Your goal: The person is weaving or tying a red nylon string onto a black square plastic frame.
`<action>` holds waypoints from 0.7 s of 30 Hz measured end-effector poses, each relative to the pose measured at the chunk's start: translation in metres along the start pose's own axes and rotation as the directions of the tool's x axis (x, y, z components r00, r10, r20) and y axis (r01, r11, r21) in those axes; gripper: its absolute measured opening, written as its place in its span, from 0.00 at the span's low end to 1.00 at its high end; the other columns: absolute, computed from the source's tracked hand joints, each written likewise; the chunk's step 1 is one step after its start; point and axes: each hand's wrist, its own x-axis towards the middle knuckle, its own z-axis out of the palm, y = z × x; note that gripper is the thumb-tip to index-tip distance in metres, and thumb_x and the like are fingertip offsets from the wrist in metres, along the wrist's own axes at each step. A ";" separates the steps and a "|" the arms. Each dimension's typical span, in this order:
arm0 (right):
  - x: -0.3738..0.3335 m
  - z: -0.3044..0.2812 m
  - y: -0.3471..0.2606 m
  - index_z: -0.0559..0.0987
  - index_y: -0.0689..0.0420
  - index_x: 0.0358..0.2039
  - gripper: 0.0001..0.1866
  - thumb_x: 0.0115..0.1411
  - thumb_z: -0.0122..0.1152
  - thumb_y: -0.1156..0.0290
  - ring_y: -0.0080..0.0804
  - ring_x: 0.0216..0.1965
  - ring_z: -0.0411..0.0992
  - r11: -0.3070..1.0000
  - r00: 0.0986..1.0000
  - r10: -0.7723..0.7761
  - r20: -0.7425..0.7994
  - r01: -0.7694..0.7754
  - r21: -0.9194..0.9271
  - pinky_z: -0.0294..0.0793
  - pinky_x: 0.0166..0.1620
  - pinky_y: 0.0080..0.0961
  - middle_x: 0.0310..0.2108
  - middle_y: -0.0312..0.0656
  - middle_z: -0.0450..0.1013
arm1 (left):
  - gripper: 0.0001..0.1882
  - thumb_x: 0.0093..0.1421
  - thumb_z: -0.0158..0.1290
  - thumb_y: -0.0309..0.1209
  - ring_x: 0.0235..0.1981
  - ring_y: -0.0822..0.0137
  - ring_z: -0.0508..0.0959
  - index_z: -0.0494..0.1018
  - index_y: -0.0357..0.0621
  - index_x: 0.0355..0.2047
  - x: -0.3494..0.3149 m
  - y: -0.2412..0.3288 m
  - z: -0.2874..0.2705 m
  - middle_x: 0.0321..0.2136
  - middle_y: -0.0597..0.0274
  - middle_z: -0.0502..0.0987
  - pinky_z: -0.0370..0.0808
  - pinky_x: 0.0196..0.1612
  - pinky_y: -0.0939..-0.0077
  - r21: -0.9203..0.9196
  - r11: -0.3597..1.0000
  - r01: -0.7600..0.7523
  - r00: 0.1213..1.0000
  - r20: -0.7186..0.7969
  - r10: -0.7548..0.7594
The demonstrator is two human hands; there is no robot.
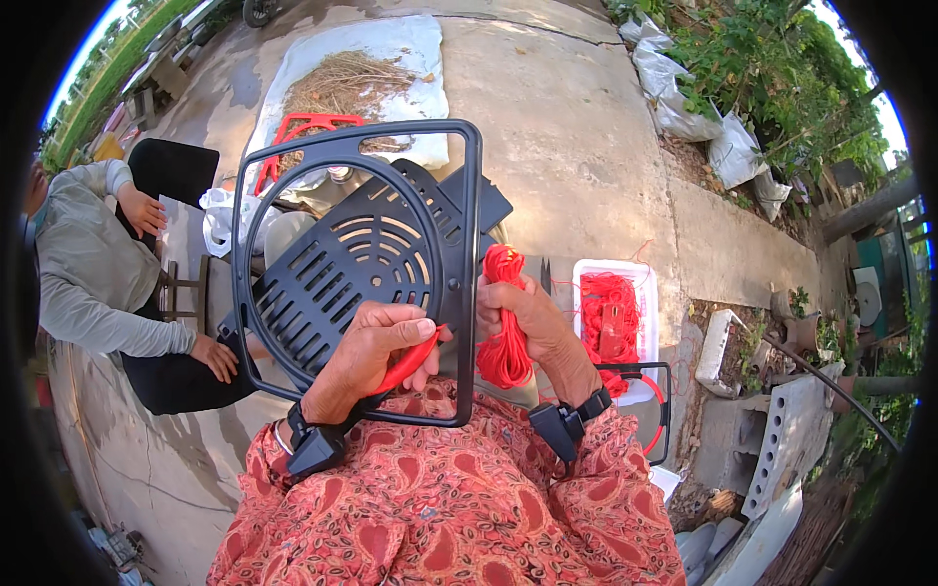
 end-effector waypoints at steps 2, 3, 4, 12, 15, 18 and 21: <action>0.005 0.001 -0.006 0.73 0.56 0.29 0.03 0.55 0.59 0.75 0.19 0.18 0.66 0.984 0.997 0.024 0.071 -0.036 0.173 0.66 0.22 0.18 0.20 0.32 0.68 | 0.16 0.67 0.47 0.33 0.15 0.67 0.77 0.75 0.27 0.36 -0.001 0.008 0.004 0.20 0.52 0.78 0.73 0.18 0.78 -0.016 0.998 0.062 0.998 -0.017 -0.062; 0.009 0.001 -0.007 0.74 0.56 0.30 0.02 0.56 0.58 0.75 0.19 0.18 0.66 0.991 0.999 0.005 0.044 -0.011 0.132 0.67 0.22 0.17 0.19 0.31 0.67 | 0.16 0.67 0.47 0.33 0.15 0.67 0.77 0.75 0.27 0.36 -0.001 0.007 0.004 0.20 0.52 0.78 0.73 0.18 0.78 -0.019 0.998 0.059 0.998 -0.023 -0.060; 0.011 0.001 -0.006 0.74 0.55 0.30 0.02 0.57 0.58 0.75 0.18 0.18 0.66 0.996 1.000 -0.016 0.017 0.014 0.090 0.67 0.21 0.17 0.19 0.30 0.66 | 0.17 0.66 0.47 0.33 0.15 0.67 0.76 0.75 0.26 0.36 -0.002 0.006 0.004 0.20 0.52 0.78 0.73 0.18 0.78 -0.072 0.995 0.073 0.997 -0.015 -0.075; 0.016 -0.002 0.024 0.74 0.55 0.31 0.01 0.58 0.55 0.76 0.16 0.17 0.64 0.996 0.992 0.025 -0.120 -0.014 0.090 0.66 0.19 0.15 0.19 0.28 0.65 | 0.18 0.65 0.49 0.35 0.14 0.66 0.76 0.75 0.26 0.35 -0.001 0.009 0.005 0.20 0.49 0.78 0.73 0.17 0.77 -0.109 0.991 0.082 0.997 0.019 -0.080; 0.001 -0.013 0.028 0.73 0.56 0.31 0.03 0.56 0.56 0.77 0.18 0.17 0.64 0.992 0.994 0.076 -0.079 -0.068 0.106 0.65 0.19 0.16 0.18 0.30 0.65 | 0.17 0.65 0.49 0.35 0.12 0.66 0.75 0.76 0.26 0.35 -0.001 0.005 0.005 0.20 0.49 0.78 0.73 0.16 0.77 -0.092 0.993 0.077 0.997 -0.001 -0.077; -0.015 -0.008 0.025 0.72 0.57 0.30 0.04 0.54 0.57 0.78 0.19 0.16 0.62 0.990 0.993 0.111 -0.049 -0.106 0.088 0.64 0.19 0.18 0.18 0.31 0.63 | 0.16 0.65 0.49 0.34 0.12 0.67 0.75 0.76 0.27 0.34 -0.001 0.001 0.003 0.20 0.50 0.78 0.72 0.14 0.78 -0.089 0.995 0.041 0.999 -0.009 -0.042; -0.011 -0.013 0.020 0.72 0.58 0.29 0.04 0.53 0.57 0.78 0.20 0.15 0.62 0.995 0.992 0.082 -0.096 -0.077 0.056 0.65 0.19 0.19 0.18 0.32 0.64 | 0.16 0.65 0.49 0.33 0.12 0.68 0.75 0.76 0.27 0.34 0.001 -0.001 0.003 0.19 0.51 0.78 0.72 0.15 0.78 -0.105 0.991 0.086 0.996 0.023 -0.084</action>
